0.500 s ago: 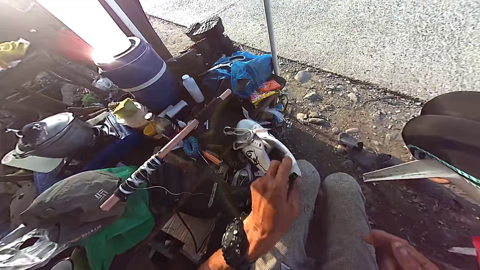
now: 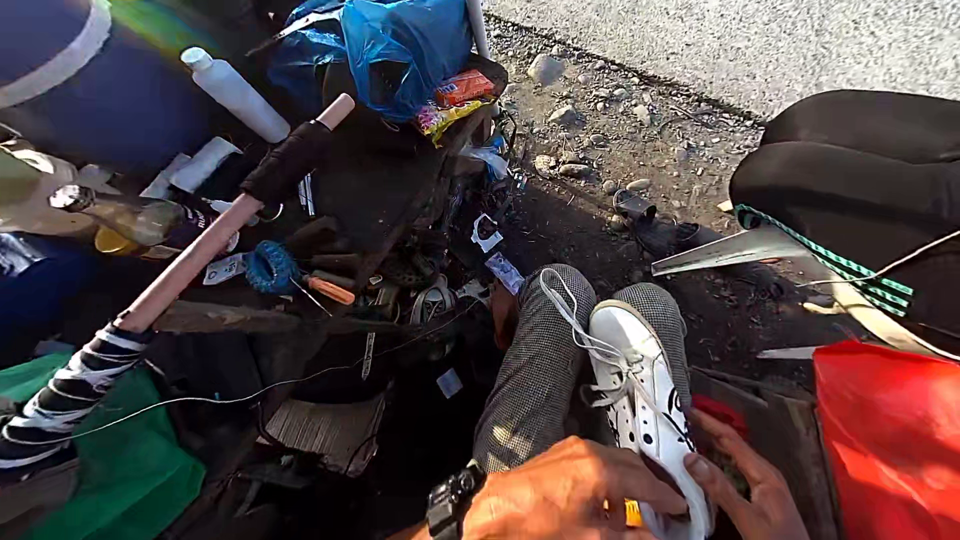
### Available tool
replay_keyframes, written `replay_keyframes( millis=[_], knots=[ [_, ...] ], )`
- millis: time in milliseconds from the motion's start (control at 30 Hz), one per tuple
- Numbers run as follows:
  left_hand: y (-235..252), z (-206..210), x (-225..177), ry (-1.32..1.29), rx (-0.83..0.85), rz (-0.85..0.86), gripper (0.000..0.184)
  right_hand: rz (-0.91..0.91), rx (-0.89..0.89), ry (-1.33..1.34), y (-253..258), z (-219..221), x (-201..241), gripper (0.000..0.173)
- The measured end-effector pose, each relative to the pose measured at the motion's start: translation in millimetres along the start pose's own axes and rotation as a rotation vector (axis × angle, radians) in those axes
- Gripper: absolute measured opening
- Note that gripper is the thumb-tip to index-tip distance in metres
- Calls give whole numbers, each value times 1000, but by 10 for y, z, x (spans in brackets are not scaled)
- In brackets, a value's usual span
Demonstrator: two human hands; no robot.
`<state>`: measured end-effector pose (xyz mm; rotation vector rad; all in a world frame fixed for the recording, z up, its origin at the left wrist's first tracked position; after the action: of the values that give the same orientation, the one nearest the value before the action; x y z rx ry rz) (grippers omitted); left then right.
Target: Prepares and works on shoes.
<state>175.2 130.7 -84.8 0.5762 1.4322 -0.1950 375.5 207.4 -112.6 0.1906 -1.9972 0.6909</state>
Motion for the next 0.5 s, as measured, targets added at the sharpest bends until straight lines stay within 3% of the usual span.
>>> replay_keyframes(
  millis=[67,133,200,267,367,433,500],
  knots=[
    [-175,-442,190,-216,-132,-60,25,3,-39,-12,-42,53,-57,68],
    [-415,-994,539,-288,-486,-182,22,3,-57,-22,-81,129,-80,72],
    [-657,-1514,1055,-120,-826,-374,23,6,-89,-24,-74,208,-116,72],
    [-834,-1852,1704,-3,-965,-599,31,23,-138,4,-28,233,-145,69],
    [-920,-2053,2640,-2,-915,-854,37,32,-136,69,34,221,-145,57],
    [-889,-2130,3199,86,-702,-937,43,15,-130,90,97,234,-116,52],
    [-766,-2227,3498,312,-505,-976,51,119,-150,119,317,275,90,47]
  ],
)
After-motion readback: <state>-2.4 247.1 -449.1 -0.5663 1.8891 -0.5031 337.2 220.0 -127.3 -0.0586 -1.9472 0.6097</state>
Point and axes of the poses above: each hand's wrist, its own y-axis towards the middle knuckle, its own z-axis out of the palm, x = y × z, the point moved 6 cm from there along y, towards the middle knuckle, and after that the axes turned 9 degrees about z, right-handed, at the moved point
